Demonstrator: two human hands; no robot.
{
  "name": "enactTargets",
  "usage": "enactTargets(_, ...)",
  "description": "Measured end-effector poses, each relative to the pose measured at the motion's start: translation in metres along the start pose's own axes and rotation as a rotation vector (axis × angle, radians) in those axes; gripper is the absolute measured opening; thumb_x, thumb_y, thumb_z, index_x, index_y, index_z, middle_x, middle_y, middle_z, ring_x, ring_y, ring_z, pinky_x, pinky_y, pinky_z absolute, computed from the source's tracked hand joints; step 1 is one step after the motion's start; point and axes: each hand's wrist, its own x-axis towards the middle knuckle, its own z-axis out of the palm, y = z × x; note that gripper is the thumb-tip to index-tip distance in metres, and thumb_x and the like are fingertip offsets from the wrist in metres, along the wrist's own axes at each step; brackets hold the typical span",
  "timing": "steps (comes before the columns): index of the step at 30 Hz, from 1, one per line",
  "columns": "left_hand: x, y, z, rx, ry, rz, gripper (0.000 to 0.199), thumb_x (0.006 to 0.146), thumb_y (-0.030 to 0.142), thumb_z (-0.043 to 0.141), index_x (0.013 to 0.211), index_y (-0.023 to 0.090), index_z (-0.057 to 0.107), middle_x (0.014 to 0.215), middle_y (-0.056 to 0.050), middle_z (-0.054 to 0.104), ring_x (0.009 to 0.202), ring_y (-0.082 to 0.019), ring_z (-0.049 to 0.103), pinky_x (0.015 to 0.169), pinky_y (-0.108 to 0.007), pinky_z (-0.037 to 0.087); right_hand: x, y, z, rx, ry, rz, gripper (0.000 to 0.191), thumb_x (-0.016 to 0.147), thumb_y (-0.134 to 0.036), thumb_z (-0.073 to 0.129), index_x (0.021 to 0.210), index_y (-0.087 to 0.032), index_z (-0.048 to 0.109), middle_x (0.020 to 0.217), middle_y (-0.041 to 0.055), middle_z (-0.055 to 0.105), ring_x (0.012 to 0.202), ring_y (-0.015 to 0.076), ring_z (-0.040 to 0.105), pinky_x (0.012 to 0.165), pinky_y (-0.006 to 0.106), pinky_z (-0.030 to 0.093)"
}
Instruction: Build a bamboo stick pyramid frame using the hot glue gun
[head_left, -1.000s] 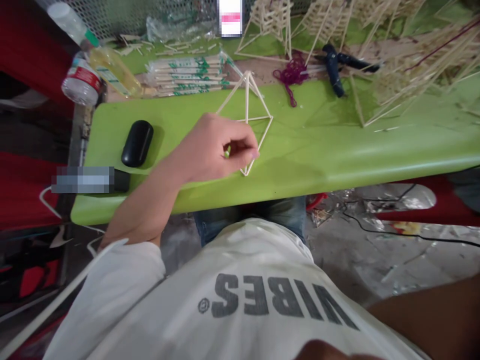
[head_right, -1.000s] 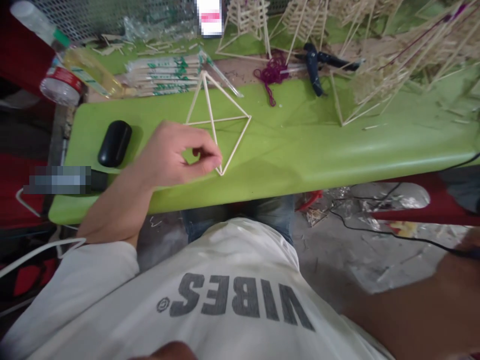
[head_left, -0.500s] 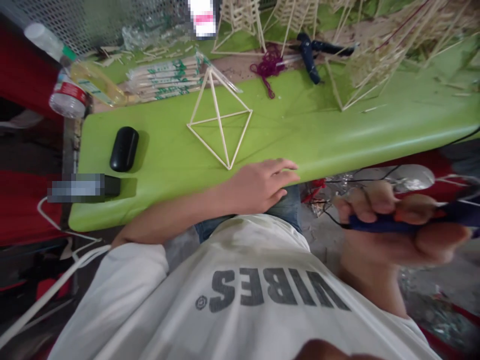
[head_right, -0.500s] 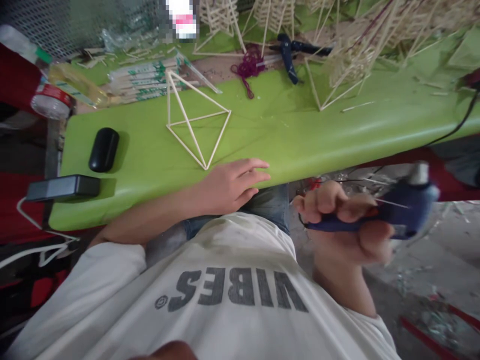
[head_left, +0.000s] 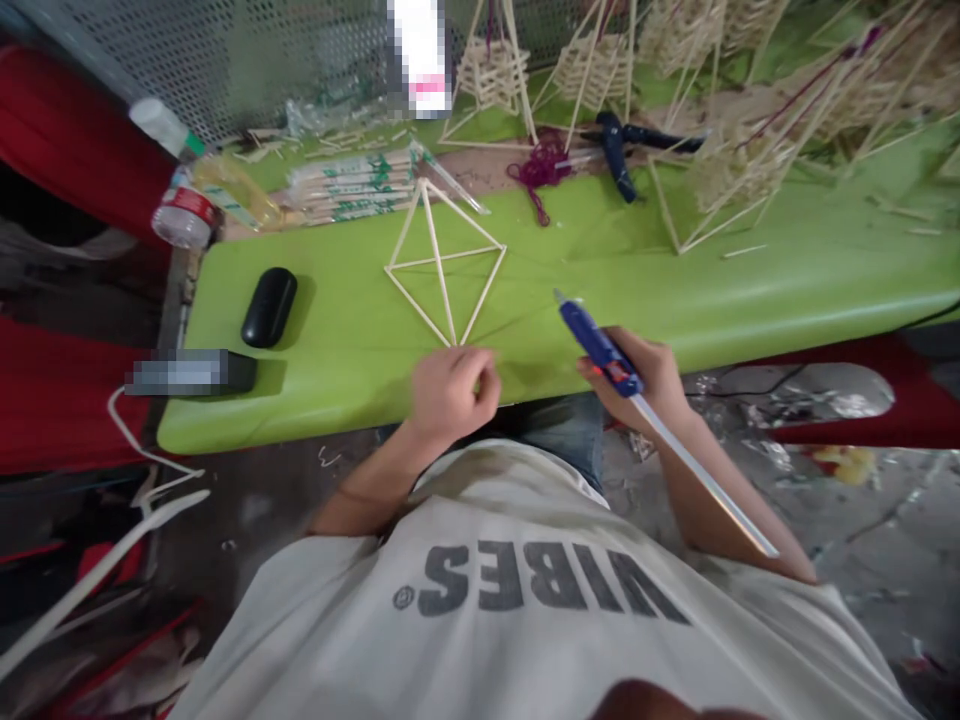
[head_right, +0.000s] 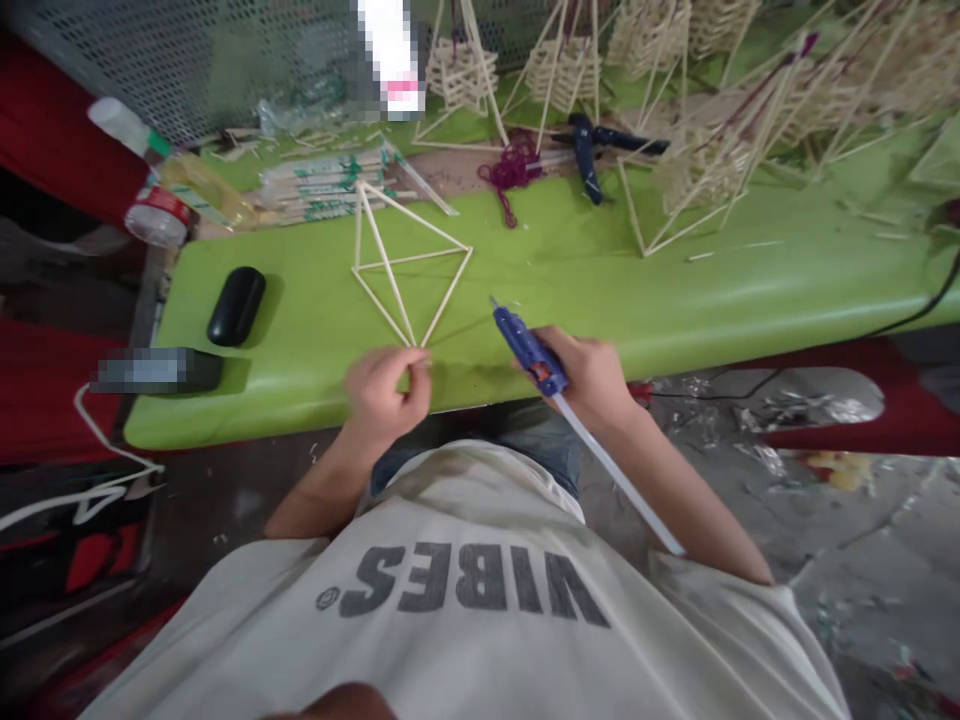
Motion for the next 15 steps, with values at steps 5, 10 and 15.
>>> enactTargets(5,-0.03,-0.06,-0.047,0.105,0.199,-0.128,0.023,0.101,0.01,0.066,0.101,0.024,0.084,0.079,-0.001,0.085,0.067,-0.018,0.081,0.069,-0.029,0.062,0.039,0.015,-0.001,-0.373,-0.215,-0.126,0.057,0.089,-0.038,0.079,0.143,-0.022,0.072,0.107,0.0141,0.087,0.084,0.0346,0.079,0.074,0.041,0.052)
enactTargets(10,-0.075,-0.099,-0.069,0.061,0.162,-0.633,0.02,0.103,0.028,0.067,0.103,0.022,0.086,0.082,-0.004,0.086,0.071,-0.02,0.083,0.073,-0.031,0.067,0.052,0.021,-0.008,0.055,-0.167,-0.101,0.04,0.099,-0.063,0.09,0.119,-0.033,0.072,0.112,0.0088,0.082,0.09,0.0306,0.074,0.08,0.047,0.062)
enactTargets(15,-0.08,-0.1,-0.07,-0.146,0.173,-0.781,0.018,0.104,0.032,0.071,0.106,0.022,0.086,0.084,-0.004,0.086,0.074,-0.019,0.083,0.074,-0.031,0.066,0.049,-0.002,-0.007,0.325,-0.161,0.31,0.072,0.096,-0.099,0.08,0.091,-0.027,0.071,0.074,0.0052,0.069,0.061,0.0248,0.068,0.056,0.042,0.061)
